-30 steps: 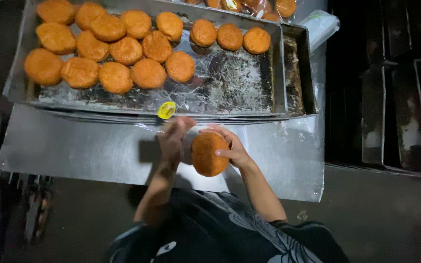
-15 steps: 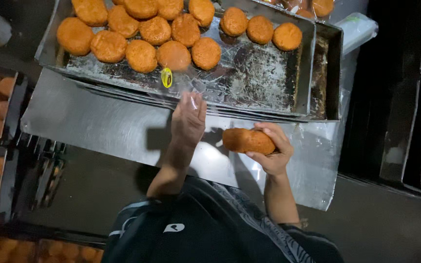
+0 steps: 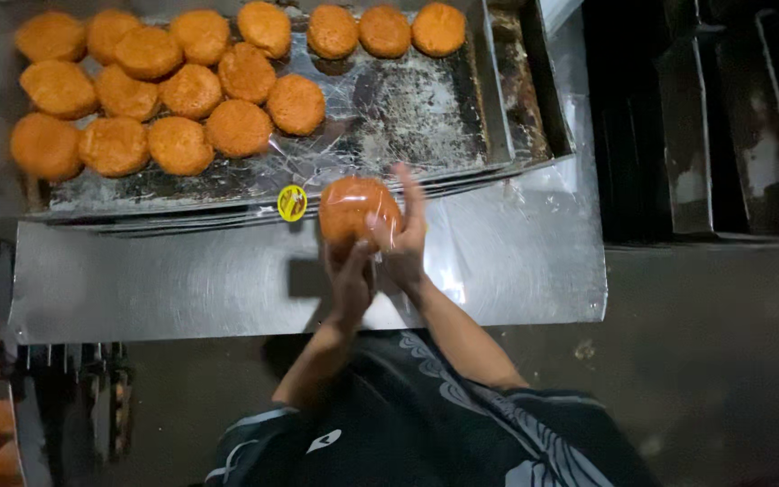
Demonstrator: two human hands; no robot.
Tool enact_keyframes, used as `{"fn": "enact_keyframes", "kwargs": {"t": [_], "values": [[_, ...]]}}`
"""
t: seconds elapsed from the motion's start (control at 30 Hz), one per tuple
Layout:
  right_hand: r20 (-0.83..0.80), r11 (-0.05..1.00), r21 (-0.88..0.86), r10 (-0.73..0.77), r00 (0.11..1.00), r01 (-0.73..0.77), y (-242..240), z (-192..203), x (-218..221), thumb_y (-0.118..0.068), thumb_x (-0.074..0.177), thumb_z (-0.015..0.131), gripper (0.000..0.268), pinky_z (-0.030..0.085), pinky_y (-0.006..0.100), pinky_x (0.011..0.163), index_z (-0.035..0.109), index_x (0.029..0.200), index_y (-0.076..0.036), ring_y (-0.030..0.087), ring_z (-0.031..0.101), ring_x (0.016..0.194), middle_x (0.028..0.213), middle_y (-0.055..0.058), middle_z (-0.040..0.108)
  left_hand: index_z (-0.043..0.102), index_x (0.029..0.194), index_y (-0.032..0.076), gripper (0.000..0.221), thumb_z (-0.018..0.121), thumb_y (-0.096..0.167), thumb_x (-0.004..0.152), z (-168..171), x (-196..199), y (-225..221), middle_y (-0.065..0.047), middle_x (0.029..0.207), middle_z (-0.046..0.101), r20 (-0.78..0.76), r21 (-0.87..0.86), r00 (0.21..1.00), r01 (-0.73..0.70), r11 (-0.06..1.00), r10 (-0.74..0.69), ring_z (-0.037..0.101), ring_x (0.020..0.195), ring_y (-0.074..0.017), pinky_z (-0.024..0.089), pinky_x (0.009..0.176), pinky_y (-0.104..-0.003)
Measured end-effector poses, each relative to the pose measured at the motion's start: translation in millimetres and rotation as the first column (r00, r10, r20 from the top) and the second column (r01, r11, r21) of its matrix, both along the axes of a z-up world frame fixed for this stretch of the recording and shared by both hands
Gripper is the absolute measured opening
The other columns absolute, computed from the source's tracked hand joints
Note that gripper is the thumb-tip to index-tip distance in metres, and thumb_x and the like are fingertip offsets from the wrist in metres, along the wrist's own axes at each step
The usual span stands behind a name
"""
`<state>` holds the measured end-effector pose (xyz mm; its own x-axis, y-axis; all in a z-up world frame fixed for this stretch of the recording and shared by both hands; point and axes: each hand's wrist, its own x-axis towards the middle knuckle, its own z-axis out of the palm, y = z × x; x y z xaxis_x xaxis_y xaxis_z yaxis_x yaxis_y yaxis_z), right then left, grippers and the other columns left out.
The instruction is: The person places individual pieces of bread from a metal tray into plastic bags by hand.
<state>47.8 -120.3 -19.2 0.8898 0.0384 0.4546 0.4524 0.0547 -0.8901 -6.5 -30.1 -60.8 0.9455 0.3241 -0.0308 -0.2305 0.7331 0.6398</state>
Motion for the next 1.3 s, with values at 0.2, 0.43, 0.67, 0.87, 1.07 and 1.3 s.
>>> {"fn": "enact_keyframes", "kwargs": {"t": [0.2,0.43,0.67,0.87,1.07,1.3], "values": [[-0.287,0.777,-0.616,-0.068,0.955,-0.13,-69.8,6.3,29.9,-0.013,0.096,0.068,0.028,0.058,0.033,0.08,0.074,0.123,-0.007,0.02,0.074,0.087,0.101,0.014,0.078,0.057,0.129,-0.001,0.037,0.068,0.011,0.096,-119.5,-33.9,-48.2,-0.011,0.121,0.063,0.005,0.642,0.951,0.234,0.73,-0.309,0.06,0.116,-0.0284,0.052,0.097,-0.043],[0.267,0.85,-0.525,0.124,0.956,0.037,-68.0,48.6,97.1,-0.016,0.099,0.067,0.046,0.044,0.047,0.114,0.06,0.143,-0.005,0.04,0.052,0.137,0.148,0.027,0.055,0.066,0.1,0.004,0.02,0.07,0.02,0.089,-210.1,-6.6,-114.8,-0.016,0.098,0.07,-0.141,0.981,0.875,0.061,-0.183,-0.463,0.07,0.088,-0.032,0.057,0.077,-0.042],[-0.569,0.776,-0.419,0.18,0.803,-0.471,-181.8,-158.7,-69.0,-0.018,0.103,0.05,0.032,0.059,0.028,0.084,0.077,0.118,-0.007,0.011,0.075,0.092,0.103,0.008,0.08,0.072,0.092,0.006,0.019,0.067,0.012,0.075,-204.0,22.0,-62.6,-0.016,0.096,0.07,-0.222,0.923,0.83,0.01,-0.384,-0.511,0.067,0.098,-0.0368,0.053,0.088,-0.046],[-0.688,0.779,-0.351,0.162,0.707,-0.52,-203.4,-175.6,-95.3,-0.015,0.091,0.072,0.026,0.056,0.029,0.072,0.072,0.114,-0.004,0.011,0.07,0.078,0.096,0.006,0.078,0.074,0.094,0.003,0.021,0.066,0.022,0.092,-191.0,40.2,-58.2,-0.017,0.095,0.073,-0.473,0.879,0.791,0.455,-0.143,-0.388,0.069,0.091,-0.0333,0.054,0.081,-0.044],[-0.542,0.918,-0.183,0.203,0.815,-0.351,-183.4,-167.7,-76.4,-0.01,0.096,0.068,0.018,0.054,0.031,0.07,0.071,0.109,0.001,0.014,0.065,0.078,0.101,0.009,0.075,0.076,0.098,0.004,0.023,0.066,0.025,0.092,-174.8,19.8,-80.4,-0.015,0.089,0.076,-0.463,0.822,0.719,0.568,0.054,-0.518,0.074,0.08,-0.0258,0.057,0.074,-0.039],[-0.799,0.979,-0.148,-0.036,0.6,-0.139,-186.2,-188.6,-82.5,-0.014,0.108,0.055,0.032,0.049,0.034,0.051,0.042,0.137,-0.017,0.025,0.063,0.059,0.07,0.016,0.069,0.08,0.09,0.006,0.02,0.077,0.024,0.082,-146.8,7.3,-102.5,-0.013,0.084,0.079,-0.357,0.878,0.877,0.432,0.204,-0.321,0.075,0.077,-0.0249,0.057,0.073,-0.034]]}}
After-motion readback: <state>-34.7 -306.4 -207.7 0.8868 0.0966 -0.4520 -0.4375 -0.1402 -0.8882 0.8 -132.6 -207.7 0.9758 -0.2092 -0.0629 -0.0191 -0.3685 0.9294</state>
